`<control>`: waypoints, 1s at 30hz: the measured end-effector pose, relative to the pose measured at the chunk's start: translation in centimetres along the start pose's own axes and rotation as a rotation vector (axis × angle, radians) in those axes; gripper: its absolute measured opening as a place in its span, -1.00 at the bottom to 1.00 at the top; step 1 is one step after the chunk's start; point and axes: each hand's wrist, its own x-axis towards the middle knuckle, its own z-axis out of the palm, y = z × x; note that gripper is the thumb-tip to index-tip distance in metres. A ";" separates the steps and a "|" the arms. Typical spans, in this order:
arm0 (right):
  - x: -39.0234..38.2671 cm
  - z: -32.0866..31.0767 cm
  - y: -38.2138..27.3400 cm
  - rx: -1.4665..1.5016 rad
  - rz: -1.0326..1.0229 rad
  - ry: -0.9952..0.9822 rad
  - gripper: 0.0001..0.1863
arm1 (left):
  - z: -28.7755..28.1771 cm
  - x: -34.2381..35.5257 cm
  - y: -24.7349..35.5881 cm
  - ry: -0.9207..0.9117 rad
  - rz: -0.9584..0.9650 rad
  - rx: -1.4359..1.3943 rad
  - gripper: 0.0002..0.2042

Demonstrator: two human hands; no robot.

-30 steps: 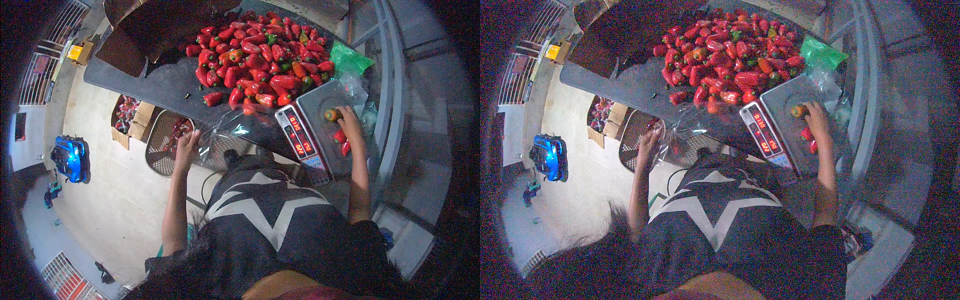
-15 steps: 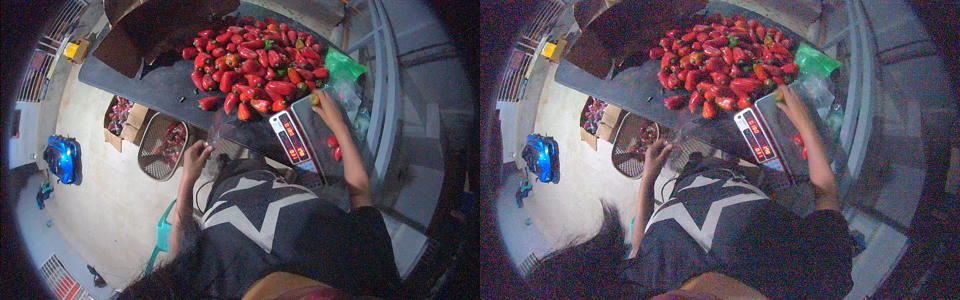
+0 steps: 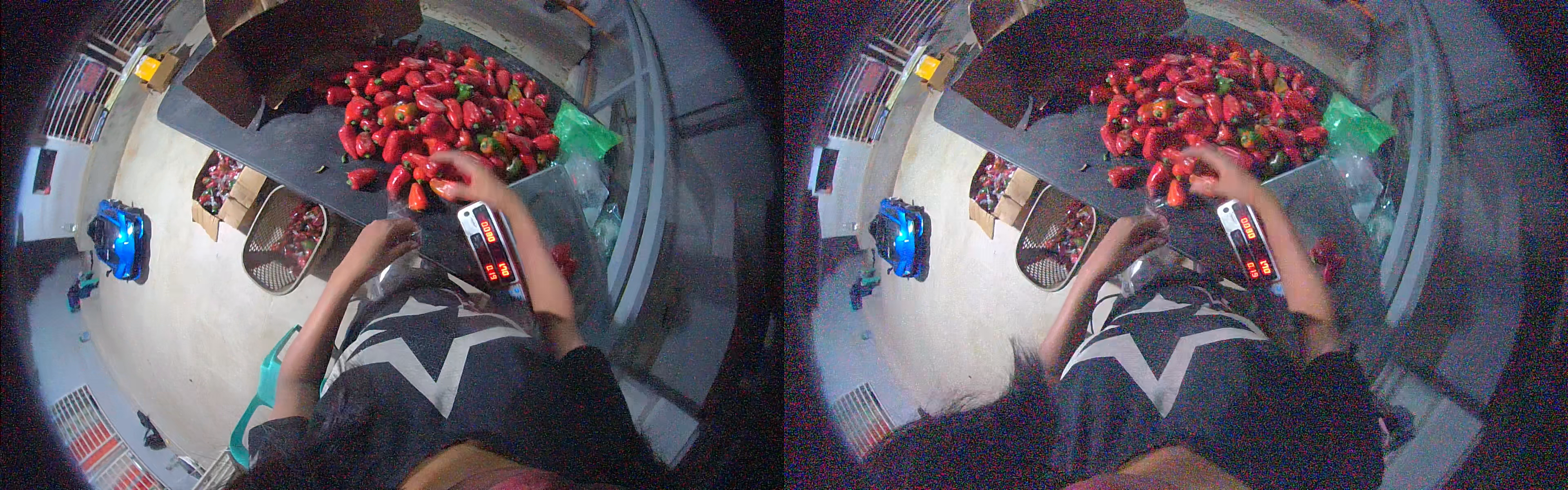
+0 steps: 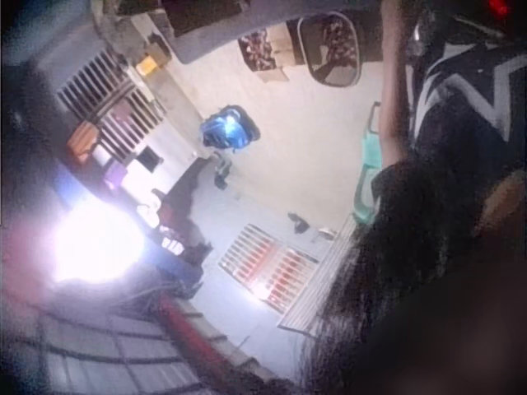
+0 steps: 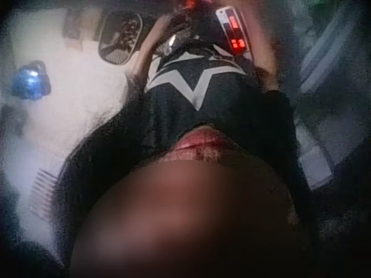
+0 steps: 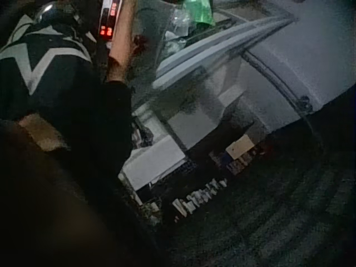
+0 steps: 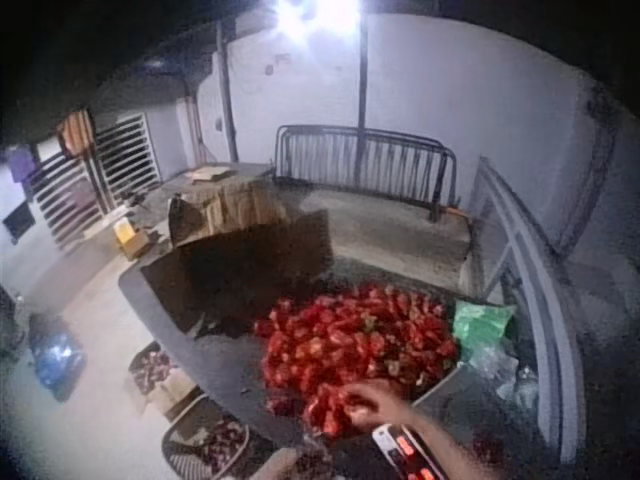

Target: The person selects red and green peppers from a large pile on a table, places them on a digital scale, and then transfers them into clear plastic bags. The person ties the bags and places them into a basket. This process is repeated multiple times throughout the video.

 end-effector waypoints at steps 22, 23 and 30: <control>1.5 12.2 -8.8 0.631 0.214 0.025 -0.81 | -4.7 -4.8 -3.5 0.279 -0.198 -0.252 -0.71; 2.2 13.0 -9.1 0.649 0.229 0.012 -0.83 | -5.2 -5.2 -3.6 0.283 -0.223 -0.315 -0.74; 4.0 17.5 -9.7 0.630 0.208 0.135 -0.88 | -7.4 -8.0 -5.5 0.304 -0.112 -0.604 -0.78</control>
